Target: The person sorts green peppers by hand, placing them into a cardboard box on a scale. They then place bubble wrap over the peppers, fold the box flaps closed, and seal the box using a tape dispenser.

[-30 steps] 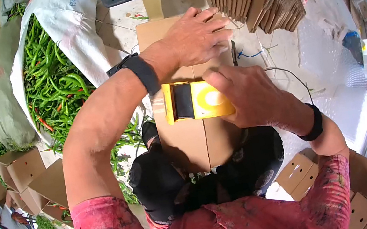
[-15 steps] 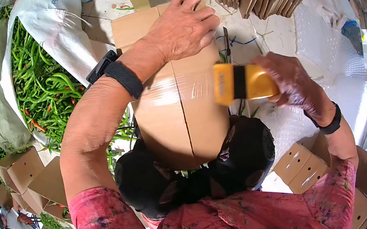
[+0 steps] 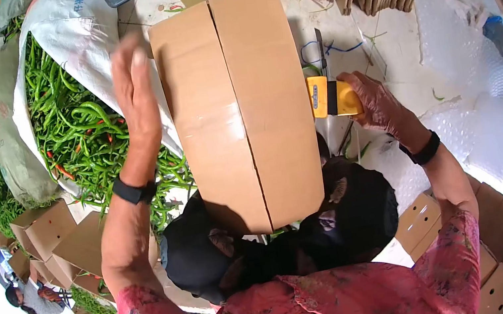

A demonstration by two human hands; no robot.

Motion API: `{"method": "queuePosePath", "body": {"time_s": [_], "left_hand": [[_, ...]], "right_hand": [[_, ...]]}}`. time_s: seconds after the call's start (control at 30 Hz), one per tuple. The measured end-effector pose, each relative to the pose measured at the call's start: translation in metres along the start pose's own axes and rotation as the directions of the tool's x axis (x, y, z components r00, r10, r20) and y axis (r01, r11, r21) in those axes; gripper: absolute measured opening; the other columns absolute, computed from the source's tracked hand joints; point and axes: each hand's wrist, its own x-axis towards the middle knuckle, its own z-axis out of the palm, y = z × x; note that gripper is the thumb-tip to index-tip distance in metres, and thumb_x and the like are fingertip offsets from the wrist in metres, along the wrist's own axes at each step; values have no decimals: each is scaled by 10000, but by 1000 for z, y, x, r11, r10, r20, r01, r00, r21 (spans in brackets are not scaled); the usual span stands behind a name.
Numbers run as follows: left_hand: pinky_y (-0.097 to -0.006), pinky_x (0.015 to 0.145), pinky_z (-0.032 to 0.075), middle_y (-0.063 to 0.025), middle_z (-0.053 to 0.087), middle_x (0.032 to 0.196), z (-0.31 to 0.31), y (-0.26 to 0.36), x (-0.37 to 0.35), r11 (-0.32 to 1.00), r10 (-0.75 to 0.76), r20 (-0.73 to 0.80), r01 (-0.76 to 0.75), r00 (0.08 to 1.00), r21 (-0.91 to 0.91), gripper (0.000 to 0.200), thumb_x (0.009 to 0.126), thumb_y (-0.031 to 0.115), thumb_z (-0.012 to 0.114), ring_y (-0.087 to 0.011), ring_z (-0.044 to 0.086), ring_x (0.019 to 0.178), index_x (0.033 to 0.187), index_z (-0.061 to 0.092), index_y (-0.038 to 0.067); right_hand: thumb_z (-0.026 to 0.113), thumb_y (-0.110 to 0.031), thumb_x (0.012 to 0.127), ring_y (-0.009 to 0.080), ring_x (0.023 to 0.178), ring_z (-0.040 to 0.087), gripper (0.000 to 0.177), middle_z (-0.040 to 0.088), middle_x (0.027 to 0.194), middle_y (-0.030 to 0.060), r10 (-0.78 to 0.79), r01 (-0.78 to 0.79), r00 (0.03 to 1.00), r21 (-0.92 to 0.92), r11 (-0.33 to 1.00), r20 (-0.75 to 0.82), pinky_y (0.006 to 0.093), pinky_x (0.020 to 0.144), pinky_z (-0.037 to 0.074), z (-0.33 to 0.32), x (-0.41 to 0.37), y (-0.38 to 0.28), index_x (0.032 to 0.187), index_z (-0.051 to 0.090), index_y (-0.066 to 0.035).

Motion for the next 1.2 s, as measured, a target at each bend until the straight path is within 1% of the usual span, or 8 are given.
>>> {"method": "queuePosePath", "body": {"time_s": [0.07, 0.27, 0.53, 0.67, 0.83, 0.97, 1.07, 1.2], "left_hand": [[-369, 972, 465, -101, 576, 1255, -11, -56, -60, 473, -674, 413, 787, 613, -396, 416, 983, 297, 531, -207, 524, 1187, 1301, 523, 29], [-370, 1030, 432, -177, 442, 1435, 14, -17, -102, 629, -555, 610, 765, 566, -137, 641, 1002, 492, 409, -247, 445, 1309, 1435, 380, 21], [-398, 1046, 409, -189, 410, 1462, 46, -42, -106, 320, -607, 592, 845, 530, -429, 676, 998, 523, 378, -275, 423, 1332, 1446, 366, 17], [-412, 1054, 398, -195, 394, 1476, -9, -86, -77, 401, -718, 382, 795, 581, -455, 693, 996, 538, 363, -288, 412, 1343, 1451, 358, 15], [-411, 1089, 337, -224, 376, 1480, -20, -18, -47, 970, -240, 212, 240, 947, 29, 722, 987, 523, 390, -334, 418, 1339, 1474, 305, -4], [-503, 903, 455, -298, 546, 1175, 1, -18, -38, 840, -67, 173, -38, 983, 542, 737, 975, 490, 441, -468, 536, 1090, 1499, 187, 37], [-514, 871, 462, -308, 565, 1128, 1, -15, -41, 823, -33, 171, -70, 985, 563, 724, 978, 483, 442, -473, 559, 1041, 1492, 205, 32], [-521, 854, 465, -318, 562, 1122, 3, -16, -40, 798, -79, 156, -31, 985, 601, 722, 976, 477, 450, -483, 566, 1014, 1490, 210, 32]], "right_hand": [[740, 30, 597, 438, 947, 575, 775, 562, 1039, 186, -7, 8, 1000, 39, 999, -8, 466, 790, 497, 6, 1, -3, 1295, 421, -76], [748, 52, 562, 439, 926, 584, 785, 570, 1016, 192, -9, 5, 999, -70, 998, -53, 462, 772, 502, -13, -8, -30, 1269, 429, -72], [715, 19, 626, 404, 775, 606, 609, 561, 859, 180, 81, -91, 995, -260, 961, -49, 455, 662, 508, -49, 9, -131, 1187, 480, -14], [688, -66, 674, 358, 737, 635, 489, 580, 852, 174, 30, -37, 999, -360, 932, -25, 433, 637, 520, -16, 55, -159, 1122, 495, -22], [702, -157, 705, 291, 772, 658, 532, 612, 888, 152, 10, 54, 992, -488, 871, 127, 396, 647, 525, 27, 120, -194, 1165, 470, -19], [696, -134, 728, 322, 837, 652, 543, 605, 905, 171, 133, -21, 960, -414, 910, 245, 422, 700, 527, 11, 120, -202, 1206, 468, -14], [703, -124, 723, 348, 876, 638, 558, 587, 955, 179, -152, 131, 988, -417, 899, -17, 440, 717, 524, 6, 76, -173, 1220, 474, -19], [700, -119, 707, 378, 901, 616, 583, 570, 992, 181, 161, -129, 985, -369, 920, 56, 465, 736, 516, -11, 31, -144, 1238, 475, -31]]}}
